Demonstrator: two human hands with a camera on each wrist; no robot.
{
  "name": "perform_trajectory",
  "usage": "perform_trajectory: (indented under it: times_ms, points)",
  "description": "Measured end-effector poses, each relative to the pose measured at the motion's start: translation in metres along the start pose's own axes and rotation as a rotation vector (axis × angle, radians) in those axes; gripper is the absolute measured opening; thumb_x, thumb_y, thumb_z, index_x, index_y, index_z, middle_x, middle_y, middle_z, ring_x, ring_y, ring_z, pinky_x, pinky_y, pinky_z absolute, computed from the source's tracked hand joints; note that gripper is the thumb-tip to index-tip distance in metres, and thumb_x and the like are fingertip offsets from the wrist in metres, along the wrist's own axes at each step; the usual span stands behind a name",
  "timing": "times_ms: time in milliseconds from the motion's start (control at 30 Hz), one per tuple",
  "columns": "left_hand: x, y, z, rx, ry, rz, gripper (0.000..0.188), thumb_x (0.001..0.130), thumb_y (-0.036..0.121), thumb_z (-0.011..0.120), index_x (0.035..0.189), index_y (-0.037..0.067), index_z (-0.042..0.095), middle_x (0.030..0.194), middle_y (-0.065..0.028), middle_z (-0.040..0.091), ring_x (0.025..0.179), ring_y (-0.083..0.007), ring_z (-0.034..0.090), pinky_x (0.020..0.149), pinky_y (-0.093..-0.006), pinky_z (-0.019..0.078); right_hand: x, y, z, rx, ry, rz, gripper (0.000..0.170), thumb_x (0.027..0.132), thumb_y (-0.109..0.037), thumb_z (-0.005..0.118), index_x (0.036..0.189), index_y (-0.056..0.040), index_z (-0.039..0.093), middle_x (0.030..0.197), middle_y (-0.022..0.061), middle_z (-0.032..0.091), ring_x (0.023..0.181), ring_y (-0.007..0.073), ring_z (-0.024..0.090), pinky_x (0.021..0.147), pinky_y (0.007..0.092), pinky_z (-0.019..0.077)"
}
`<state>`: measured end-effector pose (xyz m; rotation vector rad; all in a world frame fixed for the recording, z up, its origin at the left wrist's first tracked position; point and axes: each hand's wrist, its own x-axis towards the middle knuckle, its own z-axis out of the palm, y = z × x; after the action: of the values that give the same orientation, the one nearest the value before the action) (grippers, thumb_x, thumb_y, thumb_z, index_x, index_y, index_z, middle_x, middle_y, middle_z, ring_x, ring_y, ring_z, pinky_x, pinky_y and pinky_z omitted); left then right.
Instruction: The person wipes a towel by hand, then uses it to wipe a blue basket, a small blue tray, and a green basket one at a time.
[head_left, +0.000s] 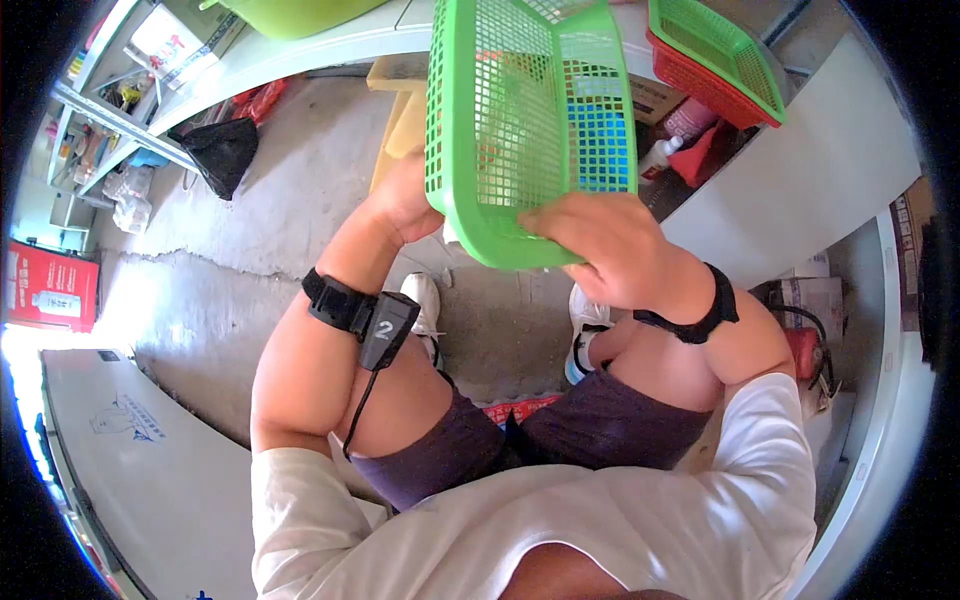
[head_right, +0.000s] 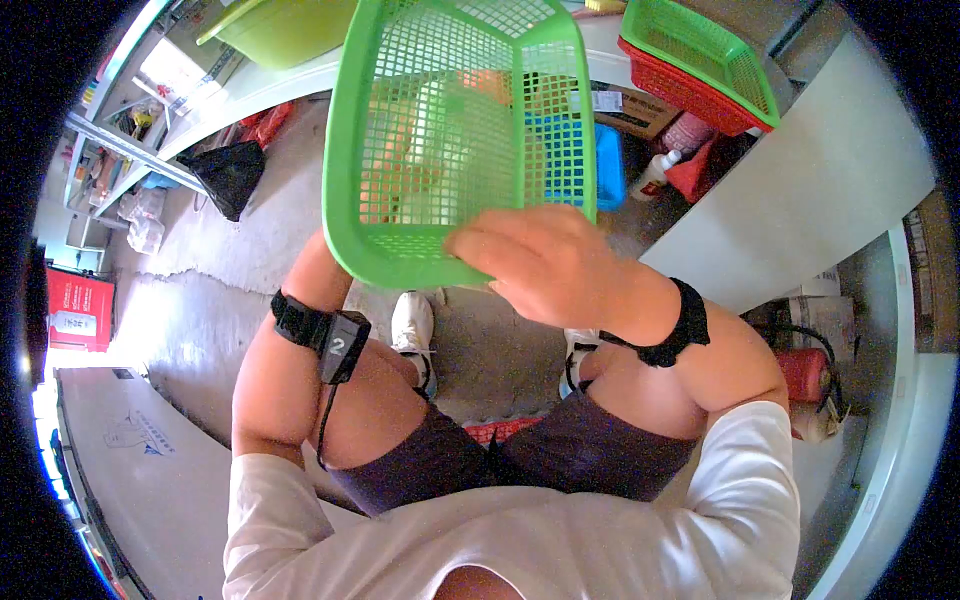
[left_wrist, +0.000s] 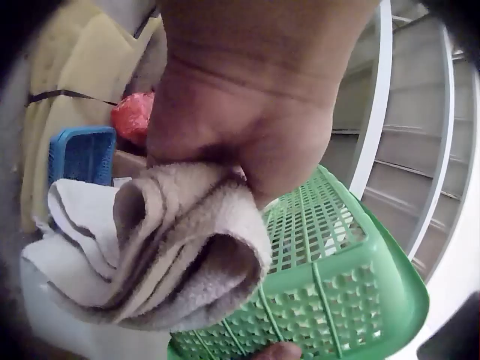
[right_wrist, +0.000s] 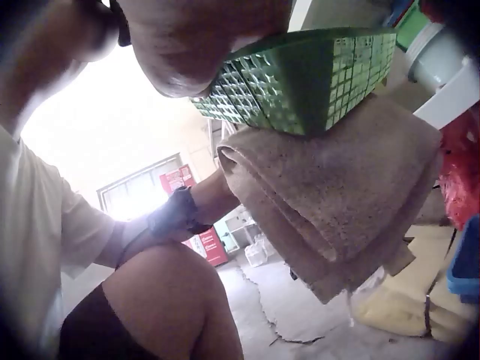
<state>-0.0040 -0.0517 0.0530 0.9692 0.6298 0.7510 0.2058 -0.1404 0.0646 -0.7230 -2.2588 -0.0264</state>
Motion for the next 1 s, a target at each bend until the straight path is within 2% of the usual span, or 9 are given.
perform_trajectory:
  times_ms: [100, 233, 433, 633, 700, 733, 833, 967, 1000]
  points:
    - [0.021, -0.012, -0.026, -0.163, -0.004, -0.085, 0.040, 0.097, 0.015, 0.052, 0.133, 0.001, 0.046, 0.120, -0.0147, 0.059, 0.102, -0.0223, 0.063, 0.088, -0.0348, 0.0544, 0.002, 0.000, -0.001, 0.019, -0.036, -0.052, 0.027, 0.074, -0.009, 0.062, 0.101, -0.0062, 0.061, 0.091, 0.0077, 0.062, 0.071, 0.0228, 0.064, 0.059, 0.0340, 0.0526]
    - [0.023, 0.015, -0.024, -0.226, 0.118, 0.023, 0.041, 0.097, 0.014, 0.051, 0.135, 0.001, 0.045, 0.122, -0.0150, 0.058, 0.103, -0.0225, 0.062, 0.089, -0.0347, 0.0541, 0.005, -0.012, 0.000, 0.097, -0.148, -0.172, 0.025, 0.077, -0.010, 0.059, 0.102, -0.0073, 0.058, 0.087, 0.0064, 0.058, 0.070, 0.0225, 0.063, 0.057, 0.0342, 0.0523]
    - [0.010, 0.044, -0.023, -0.188, 0.227, 0.208, 0.042, 0.097, 0.013, 0.051, 0.137, 0.003, 0.042, 0.124, -0.0154, 0.057, 0.105, -0.0227, 0.062, 0.090, -0.0345, 0.0536, 0.003, -0.016, 0.004, 0.183, -0.137, -0.219, 0.022, 0.079, -0.012, 0.059, 0.101, -0.0091, 0.059, 0.088, 0.0051, 0.058, 0.069, 0.0209, 0.063, 0.055, 0.0323, 0.0520]
    - [-0.022, 0.037, 0.007, 0.062, 0.238, 0.121, 0.044, 0.097, 0.012, 0.050, 0.139, 0.004, 0.040, 0.126, -0.0159, 0.056, 0.107, -0.0230, 0.061, 0.091, -0.0344, 0.0532, 0.003, 0.001, 0.000, -0.015, -0.114, -0.176, 0.020, 0.080, -0.013, 0.059, 0.099, -0.0109, 0.063, 0.090, 0.0046, 0.063, 0.069, 0.0210, 0.064, 0.057, 0.0318, 0.0530]
    - [-0.023, 0.027, 0.011, 0.077, 0.154, 0.066, 0.045, 0.097, 0.012, 0.050, 0.139, 0.004, 0.039, 0.126, -0.0160, 0.055, 0.108, -0.0231, 0.061, 0.091, -0.0343, 0.0530, 0.002, 0.012, -0.003, -0.025, -0.071, -0.104, 0.023, 0.078, -0.010, 0.060, 0.101, -0.0097, 0.063, 0.090, 0.0062, 0.064, 0.070, 0.0239, 0.065, 0.058, 0.0335, 0.0532]
    - [-0.012, 0.014, -0.010, 0.041, -0.009, 0.041, 0.050, 0.096, 0.008, 0.049, 0.143, 0.006, 0.034, 0.131, -0.0159, 0.052, 0.112, -0.0237, 0.059, 0.093, -0.0342, 0.0520, 0.002, 0.018, -0.004, -0.032, -0.050, -0.067, 0.025, 0.077, -0.009, 0.061, 0.102, -0.0092, 0.063, 0.090, 0.0070, 0.064, 0.071, 0.0254, 0.065, 0.058, 0.0343, 0.0533]
    - [-0.006, 0.016, -0.011, -0.002, -0.004, 0.049, 0.051, 0.094, 0.004, 0.047, 0.143, 0.005, 0.033, 0.130, -0.0150, 0.053, 0.114, -0.0241, 0.059, 0.093, -0.0347, 0.0519, -0.001, 0.029, -0.006, 0.087, -0.010, 0.073, 0.033, 0.073, -0.003, 0.064, 0.106, -0.0073, 0.063, 0.092, 0.0098, 0.065, 0.074, 0.0310, 0.065, 0.061, 0.0372, 0.0534]
    - [-0.001, 0.024, -0.018, -0.036, 0.262, 0.218, 0.048, 0.092, 0.006, 0.048, 0.139, 0.004, 0.038, 0.124, -0.0142, 0.057, 0.109, -0.0241, 0.061, 0.091, -0.0369, 0.0528, 0.001, 0.025, -0.009, 0.164, -0.080, 0.082, 0.037, 0.068, 0.006, 0.058, 0.103, -0.0041, 0.064, 0.096, 0.0134, 0.066, 0.082, 0.0335, 0.065, 0.070, 0.0396, 0.0520]
    - [0.005, 0.026, -0.032, -0.109, 0.199, 0.272, 0.043, 0.093, 0.009, 0.049, 0.134, 0.005, 0.041, 0.122, -0.0136, 0.058, 0.106, -0.0254, 0.062, 0.090, -0.0393, 0.0529, 0.001, 0.020, -0.011, 0.185, -0.115, 0.102, 0.038, 0.068, 0.006, 0.058, 0.104, -0.0041, 0.064, 0.096, 0.0135, 0.066, 0.083, 0.0337, 0.065, 0.070, 0.0398, 0.0520]
